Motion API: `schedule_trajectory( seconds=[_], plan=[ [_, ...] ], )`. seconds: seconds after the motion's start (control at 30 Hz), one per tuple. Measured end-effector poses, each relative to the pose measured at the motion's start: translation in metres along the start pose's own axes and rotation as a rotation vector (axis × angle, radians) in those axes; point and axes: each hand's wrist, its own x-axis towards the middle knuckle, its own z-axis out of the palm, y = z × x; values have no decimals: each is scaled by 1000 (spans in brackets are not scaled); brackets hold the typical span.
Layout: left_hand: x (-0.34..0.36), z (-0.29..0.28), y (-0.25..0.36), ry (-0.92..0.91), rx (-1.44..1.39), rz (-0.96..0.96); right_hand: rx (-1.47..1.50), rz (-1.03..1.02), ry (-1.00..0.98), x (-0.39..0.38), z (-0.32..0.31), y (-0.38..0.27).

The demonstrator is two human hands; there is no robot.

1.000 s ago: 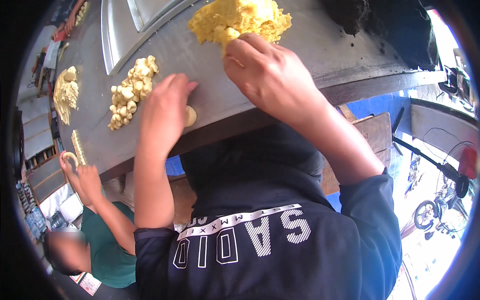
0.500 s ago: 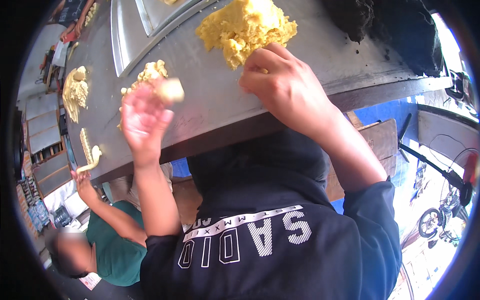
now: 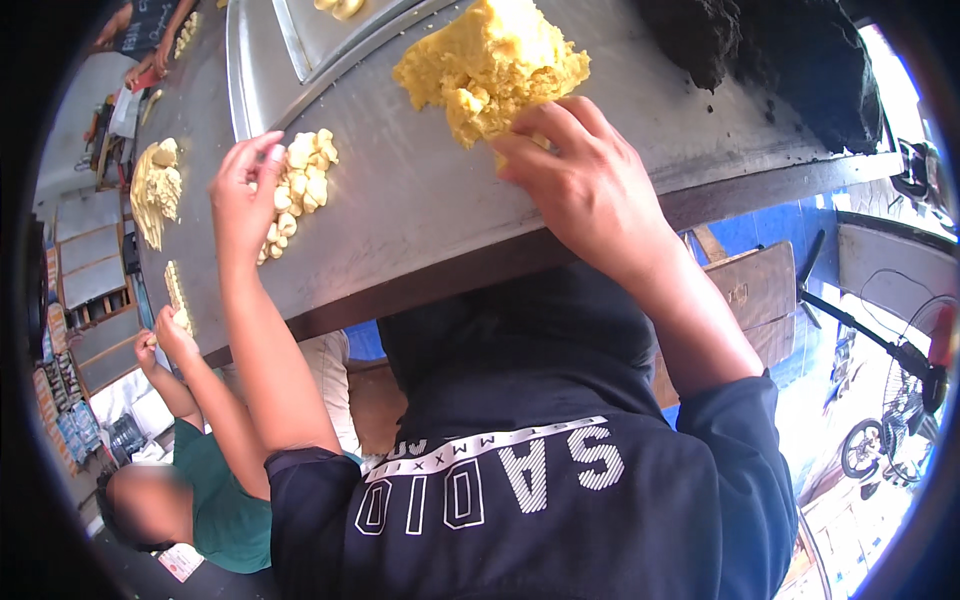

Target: The person prepares small dough pieces by hand, flattening them and adding a yellow filling from a larger mass of dough on a metal table.

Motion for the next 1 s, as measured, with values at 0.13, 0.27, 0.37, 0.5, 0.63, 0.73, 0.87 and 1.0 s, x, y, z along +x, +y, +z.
schedule_trajectory(
  seconds=[0.13,0.27,0.37,0.5,0.63,0.73,0.87,1.0],
  plan=[
    [-2,14,2,5,113,305,54,35,-53,-2,-1,2],
    [10,12,-11,43,54,43,231,-65,-124,-3,0,3],
    [8,9,-35,11,-154,-55,104,95,-27,-6,-5,-8],
    [3,8,-49,97,-291,-22,3,33,-74,-4,1,-14],
    [-17,2,-27,423,-341,76,-75,-51,-122,5,1,-7],
    [-49,-2,0,320,-705,-68,-92,-2,-249,11,6,-15],
    [-79,40,0,277,-518,62,69,86,-381,22,-14,-16],
    [-95,39,-4,283,-619,-179,89,187,-81,6,-6,-22]
  ],
)
